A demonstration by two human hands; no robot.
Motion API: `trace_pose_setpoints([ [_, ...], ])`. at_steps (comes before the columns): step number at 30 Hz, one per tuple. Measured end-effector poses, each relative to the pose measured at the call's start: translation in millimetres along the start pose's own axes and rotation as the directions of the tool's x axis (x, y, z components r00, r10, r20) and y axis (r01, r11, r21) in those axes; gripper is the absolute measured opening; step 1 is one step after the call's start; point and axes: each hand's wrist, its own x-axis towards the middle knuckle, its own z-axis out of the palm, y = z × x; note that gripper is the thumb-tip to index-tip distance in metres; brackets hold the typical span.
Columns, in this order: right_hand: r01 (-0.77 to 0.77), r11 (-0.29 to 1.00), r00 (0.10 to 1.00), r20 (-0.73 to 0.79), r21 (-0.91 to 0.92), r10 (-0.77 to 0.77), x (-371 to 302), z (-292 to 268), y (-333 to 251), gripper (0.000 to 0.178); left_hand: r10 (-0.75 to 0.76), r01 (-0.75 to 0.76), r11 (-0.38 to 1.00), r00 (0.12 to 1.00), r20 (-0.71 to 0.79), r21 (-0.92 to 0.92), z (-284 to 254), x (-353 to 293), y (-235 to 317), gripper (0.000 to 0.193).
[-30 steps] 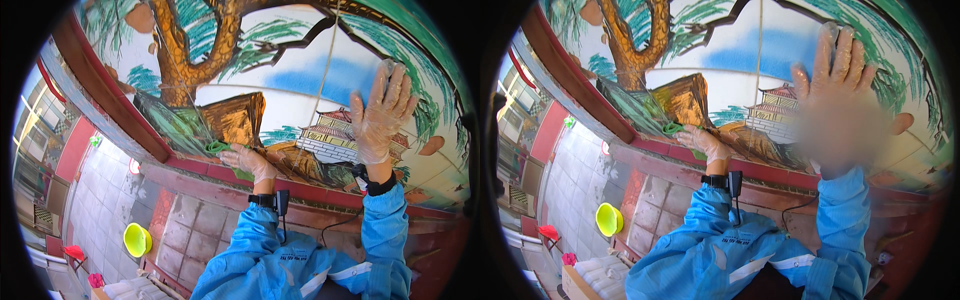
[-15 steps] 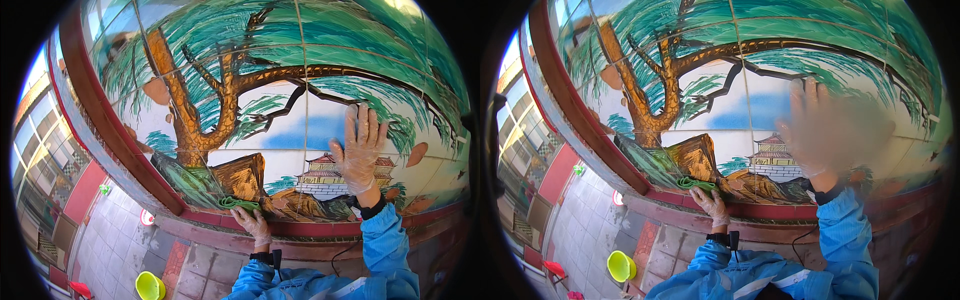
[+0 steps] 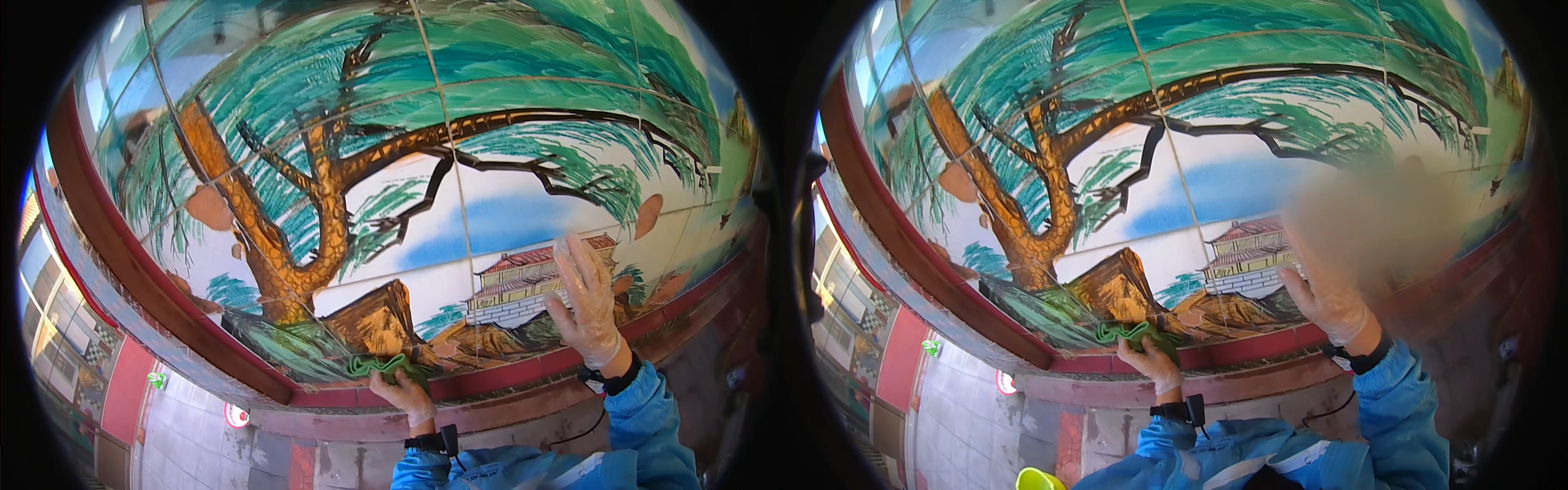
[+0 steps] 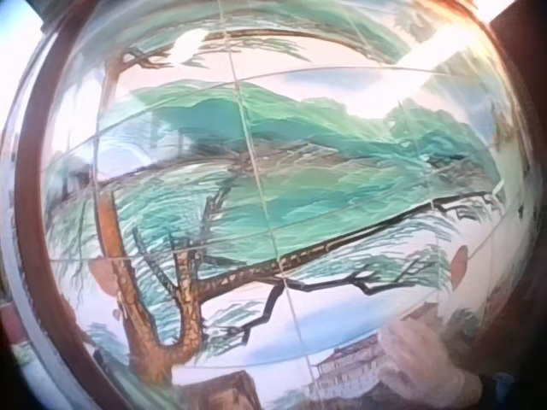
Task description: The person wipes a painted wall with a green cloth, moving methodically across different sections of the mural. They use both hands to hold the cloth and occasionally adjust their position to reach higher areas.
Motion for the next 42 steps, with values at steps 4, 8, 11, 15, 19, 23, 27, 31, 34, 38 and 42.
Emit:
trace_pose_setpoints([
  [4, -0.088, 0.996, 0.993, 0.079, -0.026, 0.09, -65.6, -22.8, 23.1, 0.07, 0.188, -0.19, 0.974, 0.982, 0.029, 0.126, 8.7, 0.0, 9.4, 0.063],
  [8, -0.297, 0.953, 0.953, 0.049, -0.066, 0.3, -147.3, -50.3, 58.2, 0.066, 0.31, -0.339, 0.772, 0.939, 0.147, 0.538, 11.6, -5.6, 4.2, 0.063],
  [11, -0.519, 0.853, 0.855, -0.01, -0.056, 0.519, -218.3, -76.5, 79.7, 0.053, 0.296, -0.352, 0.743, 0.936, 0.192, 0.569, 14.0, -3.7, -7.4, 0.068],
  [15, -0.799, 0.574, 0.557, -0.139, 0.179, 0.819, -289.7, -97.2, 102.2, 0.049, 0.173, -0.205, 0.907, 0.978, 0.118, 0.369, 34.8, 1.2, -2.0, 0.074],
  [19, -0.833, 0.51, 0.473, -0.205, 0.212, 0.857, -317.9, -112.2, 116.3, 0.048, 0.221, -0.235, 0.92, 0.972, 0.08, 0.312, 43.4, 23.0, 27.8, 0.075],
  [23, -0.781, 0.594, 0.56, -0.204, 0.193, 0.803, -317.8, -108.9, 118.8, 0.048, 0.402, -0.399, 0.855, 0.914, 0.064, 0.33, 38.8, 59.2, 70.7, 0.074],
  [27, -0.824, 0.514, 0.484, -0.175, 0.239, 0.857, -311.7, -97.1, 114.1, 0.048, 0.439, -0.429, 0.842, 0.897, 0.045, 0.328, 36.7, 94.7, 122.4, 0.067],
  [31, -0.806, 0.527, 0.497, -0.174, 0.27, 0.85, -308.2, -93.2, 110.2, 0.047, 0.414, -0.393, 0.862, 0.91, 0.002, 0.32, 37.6, 124.8, 169.0, 0.066],
  [34, -0.791, 0.551, 0.516, -0.193, 0.267, 0.835, -310.9, -95.4, 109.9, 0.047, 0.446, -0.411, 0.859, 0.893, -0.053, 0.304, 40.8, 145.5, 195.3, 0.064],
  [38, -0.787, 0.523, 0.486, -0.193, 0.328, 0.852, -321.0, -96.6, 113.7, 0.046, 0.51, -0.458, 0.829, 0.854, -0.101, 0.32, 44.6, 171.3, 226.1, 0.064],
  [42, -0.794, 0.539, 0.504, -0.192, 0.28, 0.842, -329.7, -95.7, 123.4, 0.046, 0.557, -0.498, 0.804, 0.822, -0.119, 0.325, 43.5, 196.7, 255.8, 0.064],
])
